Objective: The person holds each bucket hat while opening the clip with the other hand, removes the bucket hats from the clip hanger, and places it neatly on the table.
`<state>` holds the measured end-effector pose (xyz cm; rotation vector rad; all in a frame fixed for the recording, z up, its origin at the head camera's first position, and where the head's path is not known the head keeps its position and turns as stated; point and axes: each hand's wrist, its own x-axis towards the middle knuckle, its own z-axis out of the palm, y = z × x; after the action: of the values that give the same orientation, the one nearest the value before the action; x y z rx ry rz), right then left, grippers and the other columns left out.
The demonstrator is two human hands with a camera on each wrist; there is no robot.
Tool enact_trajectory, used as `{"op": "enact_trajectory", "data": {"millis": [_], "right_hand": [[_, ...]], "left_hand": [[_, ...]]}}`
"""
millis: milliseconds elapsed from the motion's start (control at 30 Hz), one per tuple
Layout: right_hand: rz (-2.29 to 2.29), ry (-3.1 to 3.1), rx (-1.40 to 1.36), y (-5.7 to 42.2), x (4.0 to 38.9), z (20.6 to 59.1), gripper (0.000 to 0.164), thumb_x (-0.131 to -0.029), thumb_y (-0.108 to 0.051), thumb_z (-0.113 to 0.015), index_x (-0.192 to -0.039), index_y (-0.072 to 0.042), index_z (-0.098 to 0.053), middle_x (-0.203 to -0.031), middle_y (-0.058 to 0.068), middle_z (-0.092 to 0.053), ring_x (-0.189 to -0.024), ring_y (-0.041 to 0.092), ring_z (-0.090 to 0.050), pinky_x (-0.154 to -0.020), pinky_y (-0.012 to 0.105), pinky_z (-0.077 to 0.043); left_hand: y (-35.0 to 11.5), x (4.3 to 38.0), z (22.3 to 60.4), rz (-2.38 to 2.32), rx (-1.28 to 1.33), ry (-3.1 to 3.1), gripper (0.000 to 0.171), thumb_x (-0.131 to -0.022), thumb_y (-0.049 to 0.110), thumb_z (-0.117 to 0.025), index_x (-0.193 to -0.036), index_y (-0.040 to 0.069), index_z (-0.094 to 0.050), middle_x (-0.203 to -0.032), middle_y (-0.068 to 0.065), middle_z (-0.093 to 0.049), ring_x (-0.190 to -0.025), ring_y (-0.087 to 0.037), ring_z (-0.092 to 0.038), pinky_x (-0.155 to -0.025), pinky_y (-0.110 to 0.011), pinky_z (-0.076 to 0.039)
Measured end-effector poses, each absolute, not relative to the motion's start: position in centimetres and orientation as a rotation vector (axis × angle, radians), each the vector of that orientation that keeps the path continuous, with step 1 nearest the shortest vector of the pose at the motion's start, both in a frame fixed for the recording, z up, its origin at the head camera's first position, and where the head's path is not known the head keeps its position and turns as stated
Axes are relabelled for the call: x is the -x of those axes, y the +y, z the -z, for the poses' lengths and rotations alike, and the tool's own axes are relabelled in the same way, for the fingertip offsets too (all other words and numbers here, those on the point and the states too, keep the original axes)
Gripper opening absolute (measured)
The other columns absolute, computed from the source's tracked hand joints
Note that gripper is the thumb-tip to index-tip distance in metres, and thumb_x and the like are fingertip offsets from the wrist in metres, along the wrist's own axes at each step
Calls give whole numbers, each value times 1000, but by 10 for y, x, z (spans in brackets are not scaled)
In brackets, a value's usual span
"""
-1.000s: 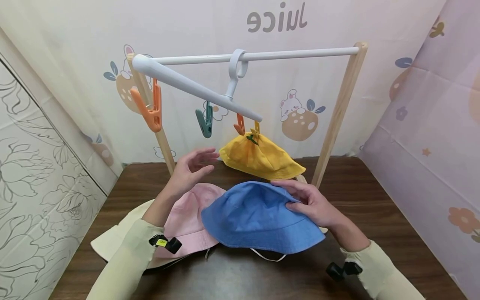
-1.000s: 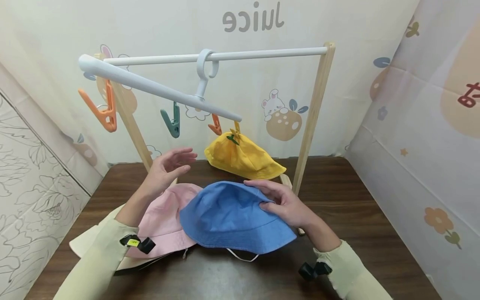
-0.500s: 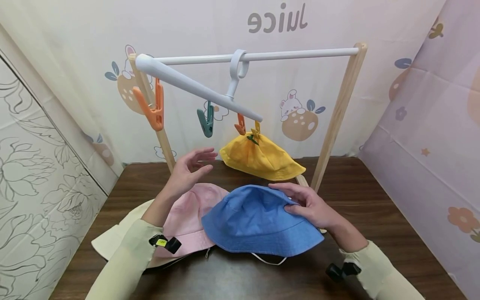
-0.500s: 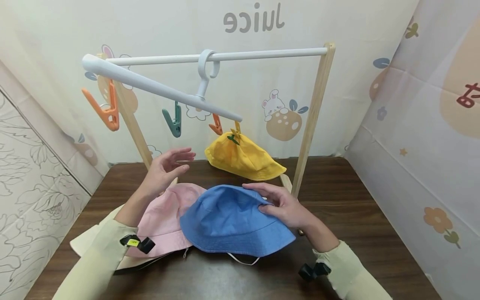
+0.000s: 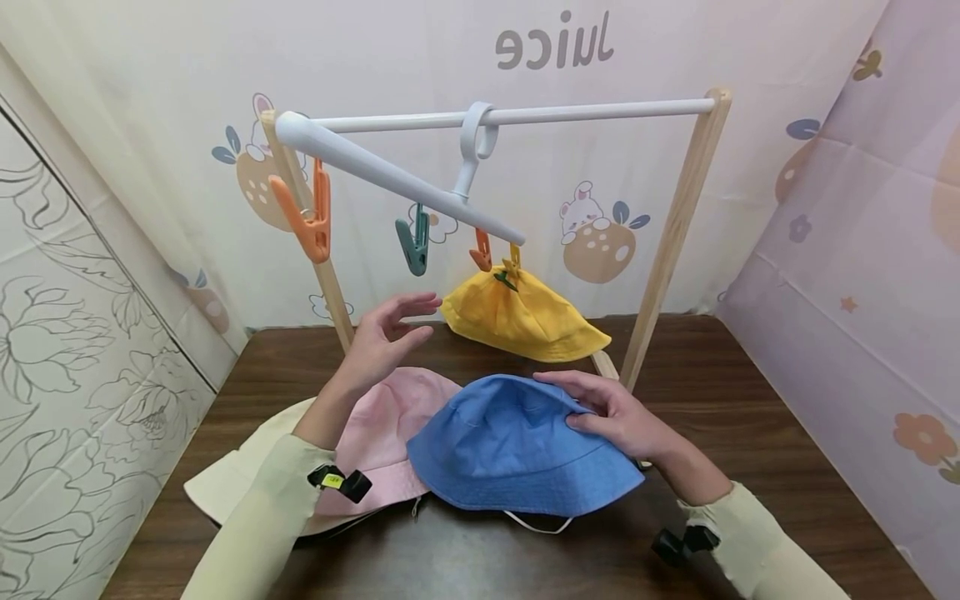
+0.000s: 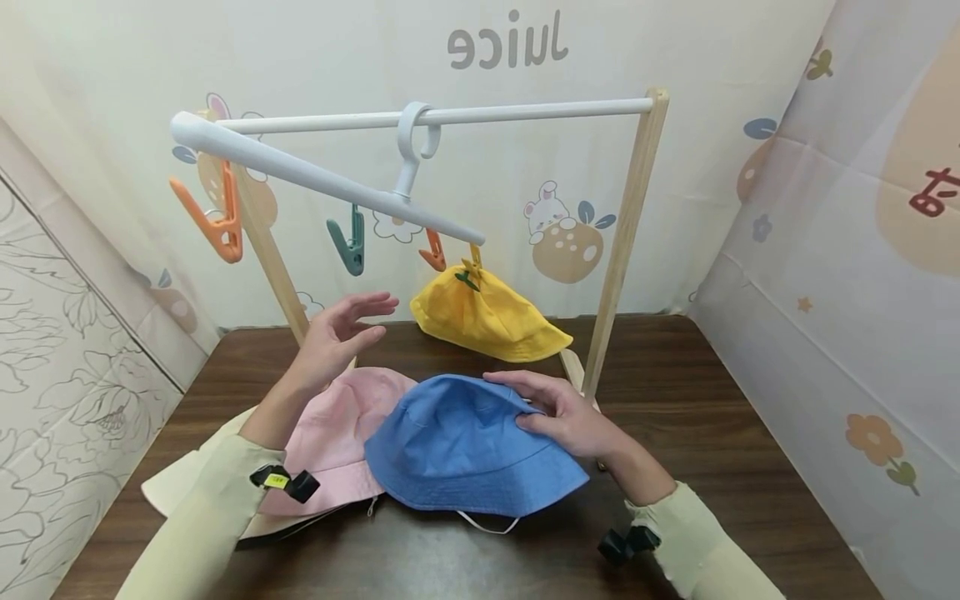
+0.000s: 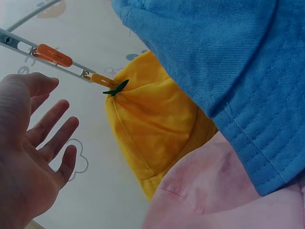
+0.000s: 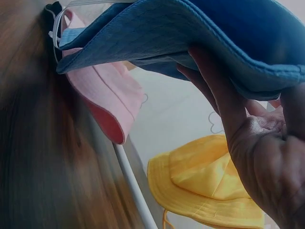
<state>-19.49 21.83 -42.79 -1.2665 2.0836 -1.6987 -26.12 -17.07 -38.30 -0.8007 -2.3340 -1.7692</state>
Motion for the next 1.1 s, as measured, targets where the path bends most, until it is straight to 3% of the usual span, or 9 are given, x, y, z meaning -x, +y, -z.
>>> {"op": "enact_trajectory", "data": {"millis": [500,733,967,1100], "right_hand": [[1663,2149,1143,222,200,433,58,-107,12,-58,-163,10,-46,-164,-25,-60,-147,-5,-60,-119,14,-48],[1641,2164,1151,222,203,433,59,-107,11,-59,-165,6,-46,-166,-24,-58,-148,-5,-58,-119,13,-48],[1581,2199,1095,225,204,434,61,-109,7,-61,-167,1,-46,-166,-27,-55,-149,-6,-56,-119,14,-47],[1545,2235,1049,227,204,435,62,-109,6,-62,-168,-2,-47,-166,-31,-54,-149,-8,-55,-119,15,-46]], "left_hand": [[-169,262,382,1773,791,-2331,51,-107,5,-71,-157,3,-61,-154,-21,-71,-147,-42,-65,-109,-23,-55],[-167,263,383,1783,796,-2323,49,-107,4,-70,-156,3,-62,-154,-24,-70,-147,-40,-65,-111,-30,-57],[-166,262,381,1775,789,-2340,50,-107,5,-71,-156,5,-63,-154,-22,-71,-147,-39,-66,-116,-47,-56],[-166,262,381,1771,786,-2348,50,-107,5,-71,-157,3,-61,-155,-21,-70,-148,-39,-66,-115,-39,-57]]}}
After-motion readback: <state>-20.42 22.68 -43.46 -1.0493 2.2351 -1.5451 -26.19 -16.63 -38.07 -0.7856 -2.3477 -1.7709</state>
